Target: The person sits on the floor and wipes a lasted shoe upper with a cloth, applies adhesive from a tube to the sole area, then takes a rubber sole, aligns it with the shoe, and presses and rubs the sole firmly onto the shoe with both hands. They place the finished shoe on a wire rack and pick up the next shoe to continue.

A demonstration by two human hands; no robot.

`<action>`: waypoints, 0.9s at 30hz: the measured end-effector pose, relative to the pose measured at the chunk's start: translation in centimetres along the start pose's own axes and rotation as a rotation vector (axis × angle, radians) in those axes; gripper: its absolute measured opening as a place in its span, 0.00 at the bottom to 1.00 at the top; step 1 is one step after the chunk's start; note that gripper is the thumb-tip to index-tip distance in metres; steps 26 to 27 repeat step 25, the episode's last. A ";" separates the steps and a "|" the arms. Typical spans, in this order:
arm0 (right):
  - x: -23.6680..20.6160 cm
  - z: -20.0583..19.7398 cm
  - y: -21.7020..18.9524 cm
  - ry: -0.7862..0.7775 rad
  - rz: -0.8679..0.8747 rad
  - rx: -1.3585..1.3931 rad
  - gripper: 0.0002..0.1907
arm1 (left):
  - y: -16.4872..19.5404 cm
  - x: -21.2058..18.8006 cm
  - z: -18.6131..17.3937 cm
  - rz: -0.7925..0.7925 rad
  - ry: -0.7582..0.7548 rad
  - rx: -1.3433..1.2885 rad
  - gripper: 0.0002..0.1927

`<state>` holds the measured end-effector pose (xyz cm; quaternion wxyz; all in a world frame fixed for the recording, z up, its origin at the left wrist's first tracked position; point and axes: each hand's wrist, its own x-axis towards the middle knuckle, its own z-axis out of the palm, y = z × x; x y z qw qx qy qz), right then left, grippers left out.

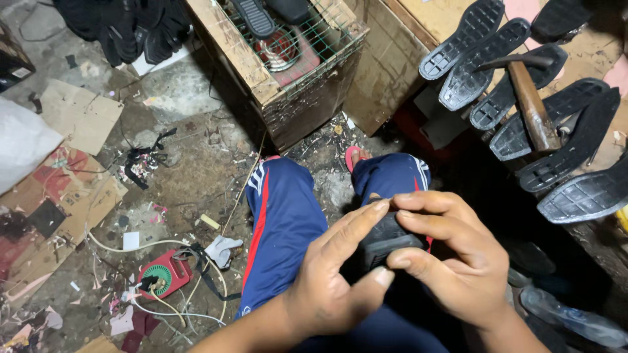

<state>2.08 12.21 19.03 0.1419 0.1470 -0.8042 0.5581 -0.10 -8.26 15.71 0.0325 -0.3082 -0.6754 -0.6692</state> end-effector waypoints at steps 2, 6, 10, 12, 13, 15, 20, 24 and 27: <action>0.1 0.0 0.1 -0.019 -0.004 -0.025 0.22 | 0.5 0.3 -0.6 -0.044 -0.019 -0.011 0.28; -0.2 0.7 0.9 0.040 0.006 0.118 0.17 | 0.7 0.9 -0.4 -0.055 -0.003 -0.010 0.29; -0.8 0.8 1.3 0.087 0.031 0.226 0.08 | 0.7 0.9 0.3 -0.107 0.004 -0.005 0.30; -0.7 0.3 1.5 0.028 0.028 0.193 0.09 | 0.5 0.9 0.5 -0.132 -0.008 -0.044 0.28; -0.6 0.1 1.6 -0.003 0.030 0.179 0.10 | 0.3 0.8 0.6 -0.145 -0.019 -0.088 0.27; -0.5 -0.2 1.9 -0.021 0.031 0.189 0.11 | 0.0 0.7 0.9 -0.157 -0.027 -0.176 0.26; -0.9 -0.4 1.6 0.010 0.035 0.173 0.12 | -0.5 0.3 1.7 -0.150 -0.015 -0.165 0.27; -1.0 -1.0 1.5 0.079 0.010 0.120 0.11 | -0.4 1.1 3.0 -0.102 0.040 -0.075 0.26; -1.1 -1.2 1.5 0.102 0.011 0.116 0.11 | -0.4 1.3 3.3 -0.070 0.040 -0.069 0.26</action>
